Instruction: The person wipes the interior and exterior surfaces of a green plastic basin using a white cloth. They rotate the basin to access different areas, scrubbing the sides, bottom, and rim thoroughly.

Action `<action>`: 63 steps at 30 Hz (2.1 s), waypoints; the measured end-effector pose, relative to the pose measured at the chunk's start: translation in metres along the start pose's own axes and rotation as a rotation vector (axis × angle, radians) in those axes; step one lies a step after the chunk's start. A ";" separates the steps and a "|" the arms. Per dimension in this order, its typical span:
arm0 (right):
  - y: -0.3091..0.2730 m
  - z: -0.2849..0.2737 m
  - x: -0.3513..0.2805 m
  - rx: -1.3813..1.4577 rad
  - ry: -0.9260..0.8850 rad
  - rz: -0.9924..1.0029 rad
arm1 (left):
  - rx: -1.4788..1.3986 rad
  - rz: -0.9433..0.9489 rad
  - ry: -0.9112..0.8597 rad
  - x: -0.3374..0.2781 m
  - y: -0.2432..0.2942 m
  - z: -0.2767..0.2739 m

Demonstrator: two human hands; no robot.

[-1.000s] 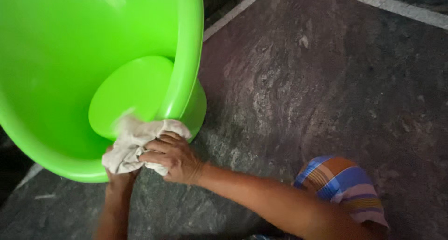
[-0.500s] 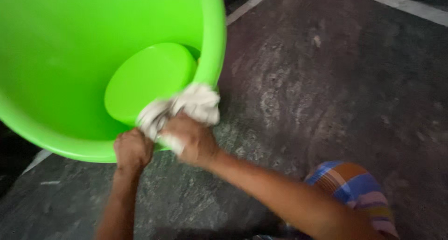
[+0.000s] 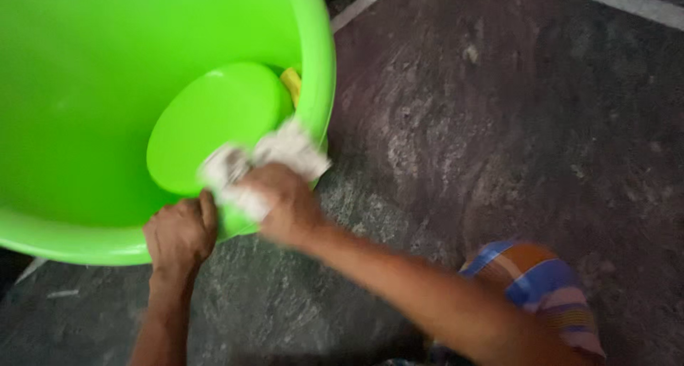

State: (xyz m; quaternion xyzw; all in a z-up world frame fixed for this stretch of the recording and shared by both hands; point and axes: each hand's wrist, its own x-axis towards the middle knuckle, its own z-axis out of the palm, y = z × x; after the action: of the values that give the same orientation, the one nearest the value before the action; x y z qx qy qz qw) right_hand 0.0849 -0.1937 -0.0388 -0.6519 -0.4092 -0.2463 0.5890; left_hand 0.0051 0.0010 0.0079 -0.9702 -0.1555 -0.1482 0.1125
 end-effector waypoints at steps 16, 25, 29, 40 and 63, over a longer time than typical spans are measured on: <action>-0.006 0.015 -0.017 0.041 0.028 -0.012 | 0.049 -0.151 -0.138 0.007 0.034 0.003; 0.073 -0.042 0.015 -0.221 0.423 0.082 | 0.085 -0.203 -0.134 0.010 0.083 -0.009; 0.004 -0.011 -0.021 0.037 0.002 0.219 | 0.073 -0.020 -0.042 0.009 0.075 -0.012; 0.047 -0.017 -0.006 -0.047 0.245 0.206 | 0.197 -0.039 -0.181 -0.018 -0.041 -0.039; 0.071 -0.029 -0.008 0.192 0.262 0.512 | -0.066 0.183 -0.253 0.033 0.052 -0.094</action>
State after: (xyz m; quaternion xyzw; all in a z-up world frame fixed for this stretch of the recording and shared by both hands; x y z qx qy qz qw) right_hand 0.1439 -0.2212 -0.0802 -0.6376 -0.1736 -0.1321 0.7388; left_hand 0.0285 -0.0632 0.0973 -0.9944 -0.0743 -0.0188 0.0733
